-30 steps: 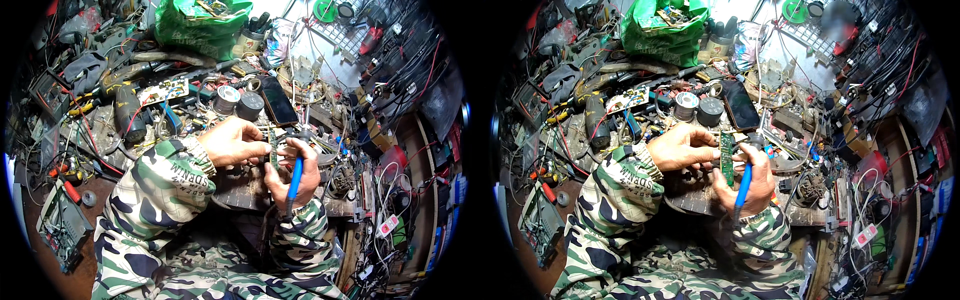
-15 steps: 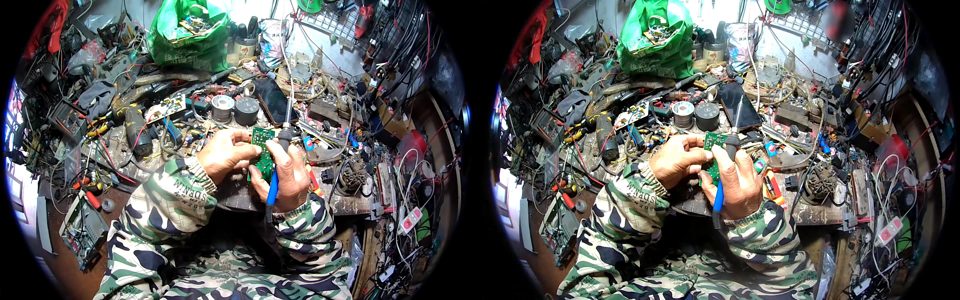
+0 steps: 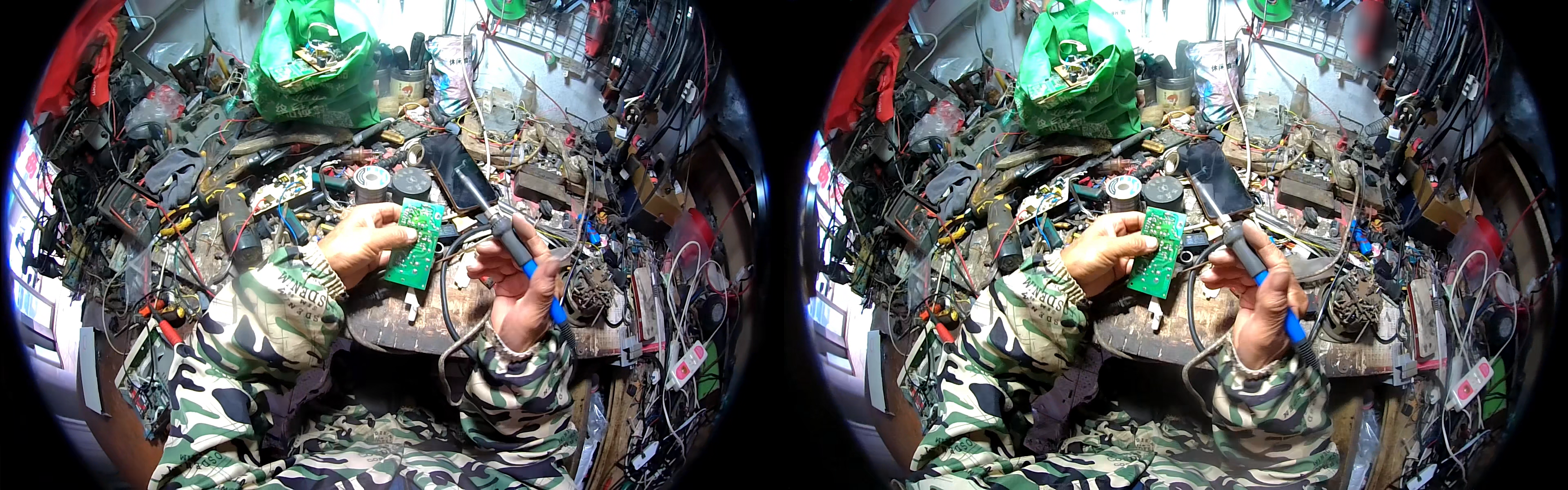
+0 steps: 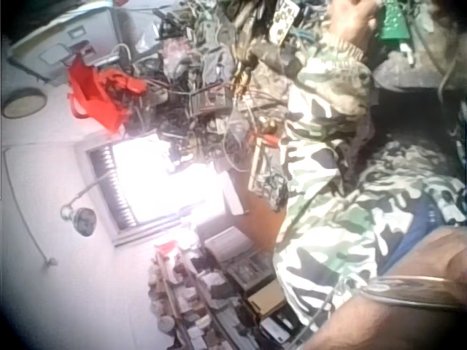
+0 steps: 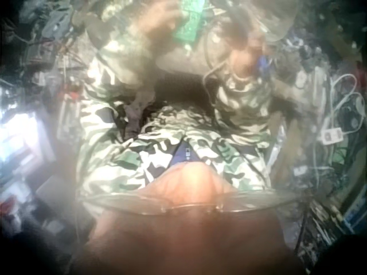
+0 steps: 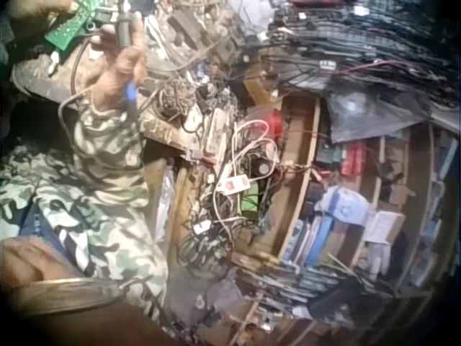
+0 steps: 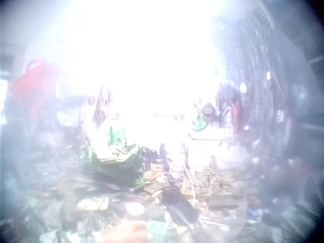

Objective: The person solders a small green circuit board using a soldering iron and solder wire. They then connect a power cable to a larger electronic device and test it, observing a red digital display light up.

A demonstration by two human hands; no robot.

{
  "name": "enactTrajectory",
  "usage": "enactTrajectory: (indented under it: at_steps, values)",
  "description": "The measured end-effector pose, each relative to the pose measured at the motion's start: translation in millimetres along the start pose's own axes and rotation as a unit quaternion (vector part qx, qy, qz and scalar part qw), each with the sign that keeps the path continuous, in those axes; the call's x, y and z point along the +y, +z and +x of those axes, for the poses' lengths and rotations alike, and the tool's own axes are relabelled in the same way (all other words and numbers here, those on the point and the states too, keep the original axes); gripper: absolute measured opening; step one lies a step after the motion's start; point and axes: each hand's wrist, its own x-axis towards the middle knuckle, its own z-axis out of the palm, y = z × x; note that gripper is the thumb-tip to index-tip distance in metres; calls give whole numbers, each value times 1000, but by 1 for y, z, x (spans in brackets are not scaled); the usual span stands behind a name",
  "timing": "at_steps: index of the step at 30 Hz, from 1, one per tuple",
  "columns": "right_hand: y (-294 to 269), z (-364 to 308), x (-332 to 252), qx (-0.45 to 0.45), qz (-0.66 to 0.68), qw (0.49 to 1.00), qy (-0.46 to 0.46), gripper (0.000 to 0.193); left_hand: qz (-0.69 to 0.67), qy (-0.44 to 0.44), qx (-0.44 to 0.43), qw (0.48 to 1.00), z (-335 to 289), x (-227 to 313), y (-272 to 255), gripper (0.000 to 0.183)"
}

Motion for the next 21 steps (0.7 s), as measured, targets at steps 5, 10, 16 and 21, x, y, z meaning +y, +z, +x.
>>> enactTrajectory:
  at_steps: [5, 10, 16, 21]
  values:
    - [-10, 1, 1, 31, 48, 996, 71, 58, 38, -4, -10, 999, -2, -9, -3, 37]
    - [-13, 6, -4, 85, 51, 988, 117, 29, 3, -16, -37, 999, 2, -11, -6, 43]
    - [-18, 8, 0, 75, 67, 986, 133, 23, 8, 17, -42, 999, 0, -11, -4, 44]
    - [-18, 9, 4, 76, 67, 988, 121, 21, 38, 21, -18, 999, 0, -11, -7, 42]
